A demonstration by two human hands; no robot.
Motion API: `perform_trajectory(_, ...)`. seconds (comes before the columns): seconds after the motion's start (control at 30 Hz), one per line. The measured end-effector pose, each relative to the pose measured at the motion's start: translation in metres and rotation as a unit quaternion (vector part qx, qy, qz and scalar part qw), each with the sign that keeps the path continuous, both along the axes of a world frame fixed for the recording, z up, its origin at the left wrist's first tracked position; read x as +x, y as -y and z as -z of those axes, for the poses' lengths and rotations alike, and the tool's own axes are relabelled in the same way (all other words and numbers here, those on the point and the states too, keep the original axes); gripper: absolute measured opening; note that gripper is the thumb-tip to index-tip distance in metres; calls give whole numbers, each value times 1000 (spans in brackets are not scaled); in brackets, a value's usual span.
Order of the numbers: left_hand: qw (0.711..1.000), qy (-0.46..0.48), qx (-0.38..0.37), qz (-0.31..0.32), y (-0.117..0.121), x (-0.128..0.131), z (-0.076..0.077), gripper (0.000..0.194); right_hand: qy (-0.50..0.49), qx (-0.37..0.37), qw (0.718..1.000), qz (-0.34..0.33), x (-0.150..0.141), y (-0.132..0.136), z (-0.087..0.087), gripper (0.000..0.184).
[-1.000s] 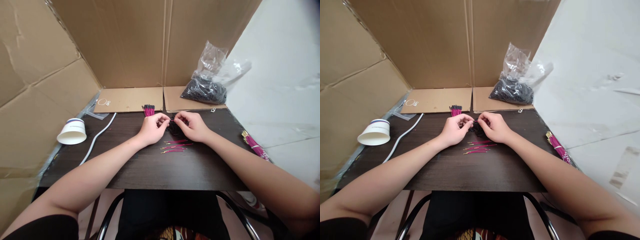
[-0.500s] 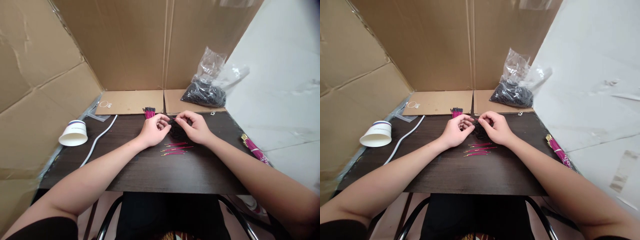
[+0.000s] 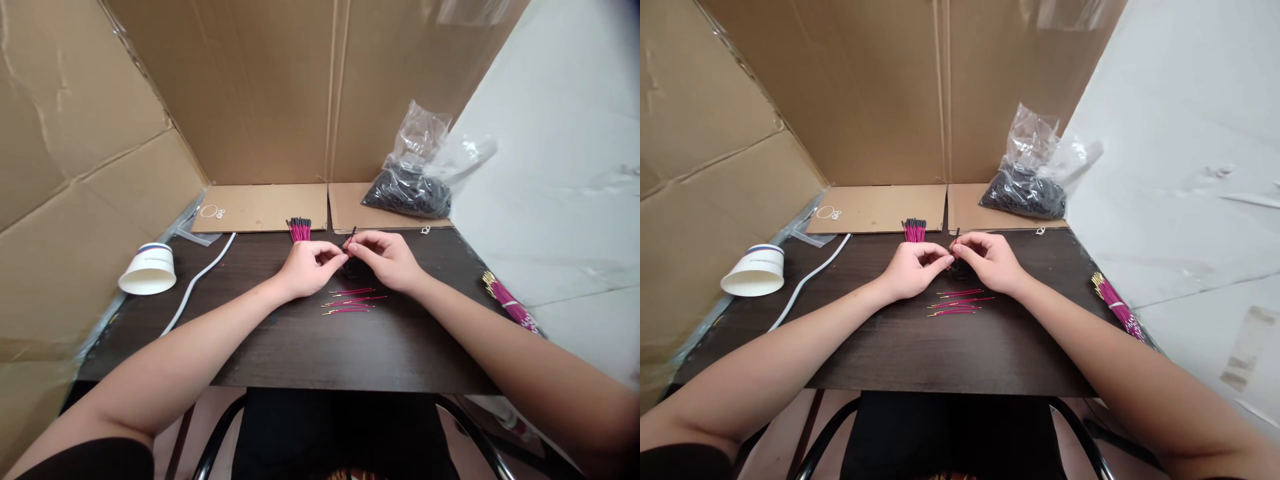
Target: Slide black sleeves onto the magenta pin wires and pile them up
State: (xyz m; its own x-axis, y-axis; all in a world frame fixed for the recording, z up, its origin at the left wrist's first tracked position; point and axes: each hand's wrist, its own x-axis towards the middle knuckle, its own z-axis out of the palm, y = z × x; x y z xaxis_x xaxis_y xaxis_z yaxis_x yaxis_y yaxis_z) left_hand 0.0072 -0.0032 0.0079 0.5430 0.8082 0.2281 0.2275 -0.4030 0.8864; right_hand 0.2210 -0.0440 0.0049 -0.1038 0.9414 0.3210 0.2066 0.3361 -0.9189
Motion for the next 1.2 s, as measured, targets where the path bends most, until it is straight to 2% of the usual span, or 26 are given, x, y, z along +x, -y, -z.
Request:
perform_trajectory(0.07, 998, -26, 36, -36, -3, -3, -3, 24, 31, 14, 999, 25, 2, 0, 2, 28)
perform_trajectory(0.13, 989, -70, 84, -102, -9, -8, -7, 21, 97, 60, 992, 56, 4, 0, 4, 23)
perform_trajectory(0.2, 965, -137, 124, -185, -21, -17, -12, 16, 179, 130, 973, 65, 6, 0, 4, 15)
perform_trajectory(0.27, 937, -202, 131, -254, -34, -26, -16, 15, 233, 186, 953, 52, 7, 1, 4, 8)
perform_trajectory(0.33, 919, -232, 139, -286, -47, -34, -18, 21, 253, 206, 945, 38, 8, 1, 4, 6)
perform_trajectory(0.43, 903, -273, 114, -312, -58, -41, -18, 27, 263, 208, 942, 25, 8, 1, 4, 5)
perform_trajectory(0.6, 901, -295, 81, -307, -61, -39, -14, 29, 269, 199, 942, -26, 7, 5, -4, 5)
perform_trajectory(0.83, 884, -352, 73, -299, -54, -36, -22, 25, 292, 163, 922, -197, 1, 18, -22, 13)
perform_trajectory(1.03, 893, -316, 104, -305, -51, -35, -19, 16, 356, 150, 895, -222, -1, 20, -22, 7)
perform_trajectory(1.1, 909, -281, 153, -268, -48, -34, -16, 10, 355, 145, 895, -227, -1, 20, -21, 8)
perform_trajectory(1.2, 937, -208, 254, -118, -42, -30, -10, 5, 377, 141, 888, -222, -2, 23, -22, 9)
